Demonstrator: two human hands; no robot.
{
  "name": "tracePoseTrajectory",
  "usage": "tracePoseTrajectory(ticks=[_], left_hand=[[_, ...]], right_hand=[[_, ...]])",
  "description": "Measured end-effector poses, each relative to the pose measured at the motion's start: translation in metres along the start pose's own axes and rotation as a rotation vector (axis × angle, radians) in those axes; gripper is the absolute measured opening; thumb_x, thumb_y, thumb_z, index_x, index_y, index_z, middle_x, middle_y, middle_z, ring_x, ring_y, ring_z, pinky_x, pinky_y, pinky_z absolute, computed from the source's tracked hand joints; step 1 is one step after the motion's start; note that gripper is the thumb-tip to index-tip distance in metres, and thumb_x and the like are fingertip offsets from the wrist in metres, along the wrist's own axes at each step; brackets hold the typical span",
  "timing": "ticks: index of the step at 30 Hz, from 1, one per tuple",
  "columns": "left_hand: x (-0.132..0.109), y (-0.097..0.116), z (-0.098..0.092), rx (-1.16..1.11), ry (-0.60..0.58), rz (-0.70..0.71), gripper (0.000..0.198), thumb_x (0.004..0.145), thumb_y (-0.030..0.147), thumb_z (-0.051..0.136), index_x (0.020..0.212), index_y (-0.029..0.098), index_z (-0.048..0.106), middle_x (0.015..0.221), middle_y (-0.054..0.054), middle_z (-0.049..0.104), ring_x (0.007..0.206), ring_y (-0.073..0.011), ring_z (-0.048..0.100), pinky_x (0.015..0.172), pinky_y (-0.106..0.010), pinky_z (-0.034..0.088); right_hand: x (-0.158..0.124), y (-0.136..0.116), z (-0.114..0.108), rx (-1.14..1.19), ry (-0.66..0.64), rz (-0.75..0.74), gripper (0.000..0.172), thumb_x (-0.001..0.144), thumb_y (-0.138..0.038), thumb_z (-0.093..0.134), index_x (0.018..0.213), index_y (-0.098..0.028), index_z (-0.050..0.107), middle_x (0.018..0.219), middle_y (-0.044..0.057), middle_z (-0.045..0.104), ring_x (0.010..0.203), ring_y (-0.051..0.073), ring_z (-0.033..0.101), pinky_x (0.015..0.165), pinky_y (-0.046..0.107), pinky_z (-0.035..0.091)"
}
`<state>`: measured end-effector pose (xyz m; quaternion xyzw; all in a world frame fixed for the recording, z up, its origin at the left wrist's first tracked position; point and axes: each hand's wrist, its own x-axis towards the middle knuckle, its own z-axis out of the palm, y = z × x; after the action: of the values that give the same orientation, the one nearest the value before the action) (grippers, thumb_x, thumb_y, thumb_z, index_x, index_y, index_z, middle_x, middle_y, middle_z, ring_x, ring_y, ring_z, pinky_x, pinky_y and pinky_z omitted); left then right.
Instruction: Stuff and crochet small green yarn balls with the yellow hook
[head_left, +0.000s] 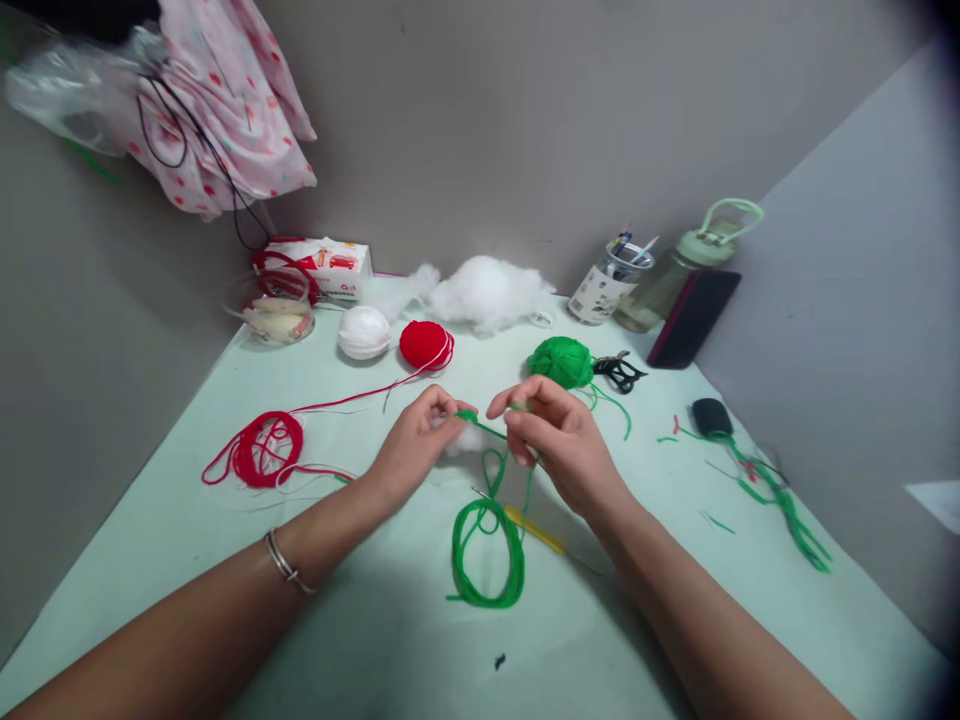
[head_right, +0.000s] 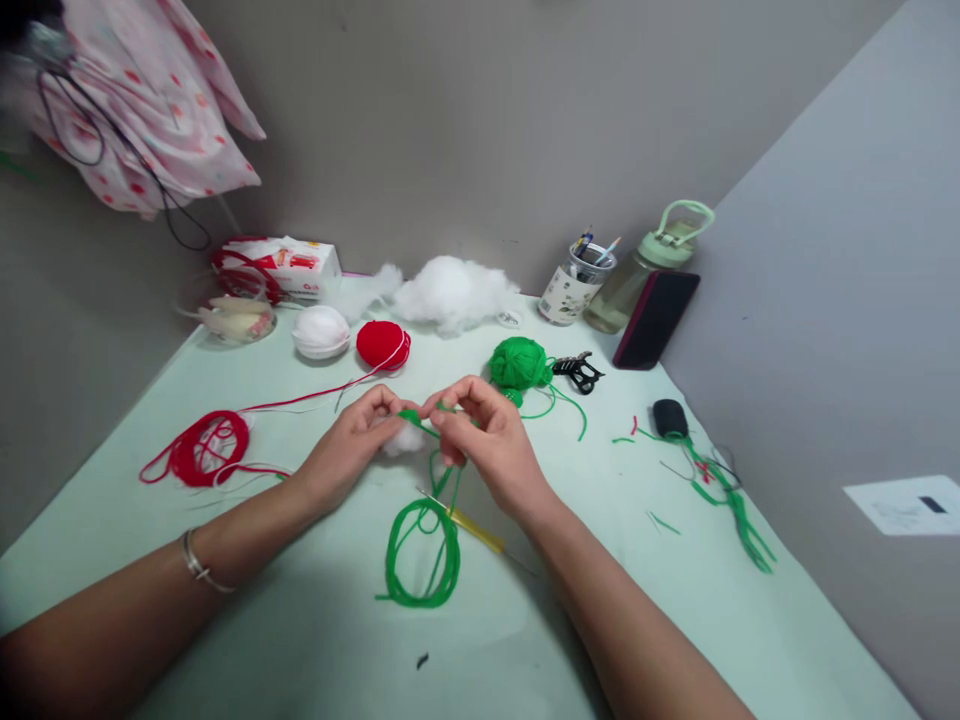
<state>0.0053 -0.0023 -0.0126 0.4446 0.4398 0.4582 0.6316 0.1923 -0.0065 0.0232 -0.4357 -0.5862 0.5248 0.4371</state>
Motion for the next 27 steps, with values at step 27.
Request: tracePoseTrajectory(ticks=[27], left_hand=[[-0.004,0.002,0.005,0.063,-0.045,0.026,0.032,0.081,0.025,0.075,0.085,0.024,0.042,0.092,0.003,0.072,0.06,-0.0092,0.06,0.057,-0.024,0.047]], right_hand=[[-0.011,-0.008,0.01,-0.427,-0.165,0.077,0.025,0.1,-0.033,0.055,0.077,-0.022,0.057,0.064,-0.005,0.049,0.061,0.013,0.04,0.059,0.028,0.031]])
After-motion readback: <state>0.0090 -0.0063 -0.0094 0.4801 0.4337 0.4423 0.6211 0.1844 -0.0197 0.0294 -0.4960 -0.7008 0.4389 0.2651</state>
